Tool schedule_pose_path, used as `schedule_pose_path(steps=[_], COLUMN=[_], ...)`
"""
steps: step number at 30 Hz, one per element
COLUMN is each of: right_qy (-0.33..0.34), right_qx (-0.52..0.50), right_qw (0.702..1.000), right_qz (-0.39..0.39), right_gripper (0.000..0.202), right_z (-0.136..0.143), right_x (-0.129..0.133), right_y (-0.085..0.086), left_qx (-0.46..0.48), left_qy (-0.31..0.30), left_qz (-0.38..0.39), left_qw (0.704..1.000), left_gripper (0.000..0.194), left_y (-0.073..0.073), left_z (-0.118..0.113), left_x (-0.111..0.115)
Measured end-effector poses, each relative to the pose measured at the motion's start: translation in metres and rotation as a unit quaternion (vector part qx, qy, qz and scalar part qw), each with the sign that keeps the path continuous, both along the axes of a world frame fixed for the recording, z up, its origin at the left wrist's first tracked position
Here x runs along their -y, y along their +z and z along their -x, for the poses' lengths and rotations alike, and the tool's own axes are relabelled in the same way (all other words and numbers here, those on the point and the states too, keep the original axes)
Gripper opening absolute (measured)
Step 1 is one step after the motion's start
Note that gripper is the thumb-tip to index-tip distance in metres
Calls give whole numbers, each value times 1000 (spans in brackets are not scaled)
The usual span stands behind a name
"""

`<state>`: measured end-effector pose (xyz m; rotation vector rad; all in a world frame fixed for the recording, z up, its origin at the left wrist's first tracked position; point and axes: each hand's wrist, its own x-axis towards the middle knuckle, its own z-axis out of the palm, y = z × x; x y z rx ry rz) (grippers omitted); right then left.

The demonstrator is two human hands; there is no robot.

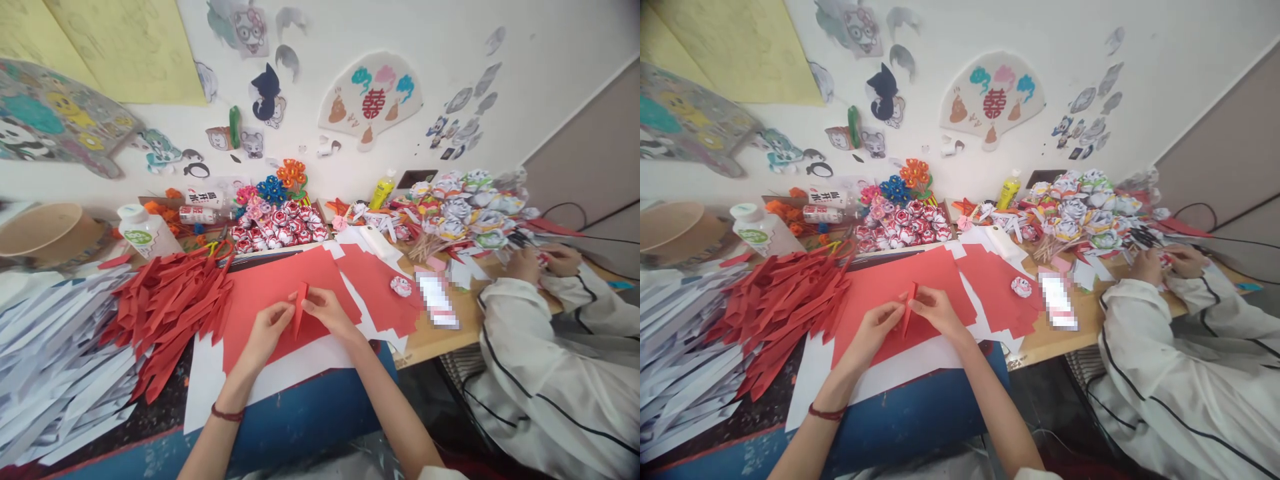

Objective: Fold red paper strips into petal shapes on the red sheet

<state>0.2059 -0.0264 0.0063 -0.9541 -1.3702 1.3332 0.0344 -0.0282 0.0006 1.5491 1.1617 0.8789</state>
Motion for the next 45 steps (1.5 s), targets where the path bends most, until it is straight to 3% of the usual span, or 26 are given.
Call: schedule_pose_path(steps=[6,11,16,23,28,31,35,38,45], right_qy=[-10,3,-13,-59,-44,-39,-28,-39,-99], right_qx=[-1,-1,19,42,9,-5,5,10,93], right_qw=[1000,1000,999,997,999,999,1000,999,990], right_qz=[7,19,24,20,14,9,3,10,30], right_gripper=[41,44,42,31,29,30,31,33,30], right_z=[2,-1,0,4,7,6,5,5,5], right_x=[-6,-7,-6,-4,-3,-2,-1,-1,-4], right_y=[-9,-9,-8,-16,-17,-14,-11,-15,-32], left_qx=[-60,-18,-16,-95,-60,2,0,-14,-148], left_qy=[4,-32,-29,32,76,59,12,3,96], left_qz=[-38,-4,-11,-48,-50,-22,-12,-28,-154], left_qw=[997,999,999,994,994,998,1000,999,972], left_gripper=[36,38,36,39,35,42,35,33,26], left_y=[-5,-8,-11,-10,-10,-8,-5,-5,-7], left_z=[2,4,7,7,10,12,13,11,5], left_x=[1,-2,-3,-1,-2,-3,-3,-3,4])
